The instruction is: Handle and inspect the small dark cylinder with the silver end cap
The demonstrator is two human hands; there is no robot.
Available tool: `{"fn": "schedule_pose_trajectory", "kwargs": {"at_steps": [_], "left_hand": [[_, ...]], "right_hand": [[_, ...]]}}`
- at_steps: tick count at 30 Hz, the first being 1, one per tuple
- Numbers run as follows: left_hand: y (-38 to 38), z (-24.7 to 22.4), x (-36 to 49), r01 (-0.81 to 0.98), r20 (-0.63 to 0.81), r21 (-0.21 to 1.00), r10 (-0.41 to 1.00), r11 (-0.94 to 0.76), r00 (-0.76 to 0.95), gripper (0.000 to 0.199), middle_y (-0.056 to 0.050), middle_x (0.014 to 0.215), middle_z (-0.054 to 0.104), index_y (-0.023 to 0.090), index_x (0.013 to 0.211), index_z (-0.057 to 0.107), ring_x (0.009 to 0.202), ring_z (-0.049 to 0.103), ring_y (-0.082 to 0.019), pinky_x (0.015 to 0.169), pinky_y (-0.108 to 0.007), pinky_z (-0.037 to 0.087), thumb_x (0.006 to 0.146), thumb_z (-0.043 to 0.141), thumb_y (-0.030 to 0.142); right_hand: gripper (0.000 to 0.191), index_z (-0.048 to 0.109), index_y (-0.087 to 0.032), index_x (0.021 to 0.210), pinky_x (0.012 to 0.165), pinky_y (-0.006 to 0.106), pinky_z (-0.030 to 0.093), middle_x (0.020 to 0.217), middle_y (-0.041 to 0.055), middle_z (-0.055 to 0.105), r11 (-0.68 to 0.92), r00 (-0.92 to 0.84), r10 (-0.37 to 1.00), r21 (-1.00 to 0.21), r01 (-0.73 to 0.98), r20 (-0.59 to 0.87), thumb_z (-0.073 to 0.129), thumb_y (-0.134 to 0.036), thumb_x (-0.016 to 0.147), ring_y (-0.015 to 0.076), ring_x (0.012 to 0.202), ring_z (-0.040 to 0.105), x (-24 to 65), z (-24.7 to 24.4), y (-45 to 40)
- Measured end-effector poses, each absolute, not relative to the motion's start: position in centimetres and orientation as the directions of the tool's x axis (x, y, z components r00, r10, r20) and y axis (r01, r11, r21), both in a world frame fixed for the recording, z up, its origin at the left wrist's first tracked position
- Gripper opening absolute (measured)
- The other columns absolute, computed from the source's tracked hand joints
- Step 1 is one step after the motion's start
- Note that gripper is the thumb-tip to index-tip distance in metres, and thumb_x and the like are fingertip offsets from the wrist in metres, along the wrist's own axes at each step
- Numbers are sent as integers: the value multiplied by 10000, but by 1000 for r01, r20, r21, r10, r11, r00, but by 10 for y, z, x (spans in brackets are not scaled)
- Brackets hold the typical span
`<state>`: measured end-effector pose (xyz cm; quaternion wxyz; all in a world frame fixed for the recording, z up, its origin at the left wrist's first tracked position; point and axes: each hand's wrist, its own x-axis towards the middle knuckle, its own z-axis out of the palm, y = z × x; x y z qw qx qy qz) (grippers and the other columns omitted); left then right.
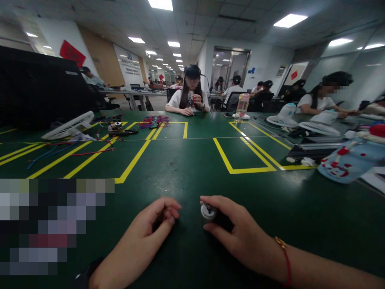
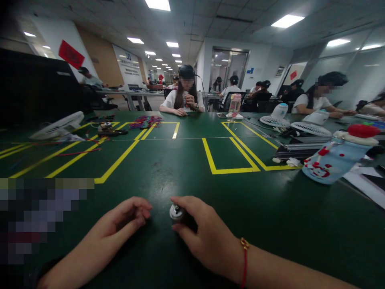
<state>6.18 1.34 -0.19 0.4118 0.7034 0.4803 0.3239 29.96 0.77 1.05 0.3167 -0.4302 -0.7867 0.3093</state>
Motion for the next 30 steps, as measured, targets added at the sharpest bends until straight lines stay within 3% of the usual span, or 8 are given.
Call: {"fn": "schedule_pose_trajectory", "kwargs": {"at_steps": [3,9,17,21,24,27,30], "left_hand": [[10,3,68,451,73,863,940,-227,335,154,-4,908,640,269,1053,554,840,613,-191,736,-300,493,925,471,246],[10,24,94,534,190,753,904,-385,383,239,-14,1024,632,289,1141,551,836,591,-185,749,-314,487,904,534,260],[16,48,118,487,312,717,855,-498,415,137,-5,894,612,217,842,634,842,573,-165,751,-287,459,902,524,159],[18,40,102,515,279,727,881,-454,383,114,3,943,606,249,893,657,884,573,-167,788,-290,454,902,554,201],[21,23,95,602,197,667,883,-439,426,105,8,990,616,281,873,691,947,565,-195,839,-339,435,862,616,208],[22,10,96,677,140,583,877,-449,460,73,15,1002,636,300,855,696,971,558,-228,848,-392,417,833,655,244],[21,9,98,668,145,599,881,-441,451,132,10,1053,633,312,967,662,1011,550,-237,886,-415,409,842,642,276]], "right_hand": [[538,428,-258,1274,952,298,466,1178,28,552,322,-374,914,-844,428,159,646,-239,783,143,1066,545,300,5,10],[383,488,-196,1101,831,252,486,1055,22,582,249,-402,911,-904,347,97,673,-237,768,121,946,571,300,7,13],[371,500,-224,1087,795,210,470,1029,-24,586,288,-421,898,-896,339,129,686,-244,767,90,909,562,302,2,15],[372,477,-247,1107,780,204,463,1017,-38,576,333,-406,900,-849,410,157,645,-212,777,80,888,552,302,5,11],[395,464,-266,1136,769,214,451,1028,-37,566,388,-390,898,-784,484,203,618,-201,779,84,878,543,303,4,8],[440,453,-270,1166,831,230,443,1086,-26,548,419,-403,888,-755,504,224,616,-181,767,96,939,532,303,0,7],[505,431,-289,1217,920,249,429,1163,-21,525,426,-409,884,-750,506,225,625,-179,764,110,1026,516,303,1,7]]}}
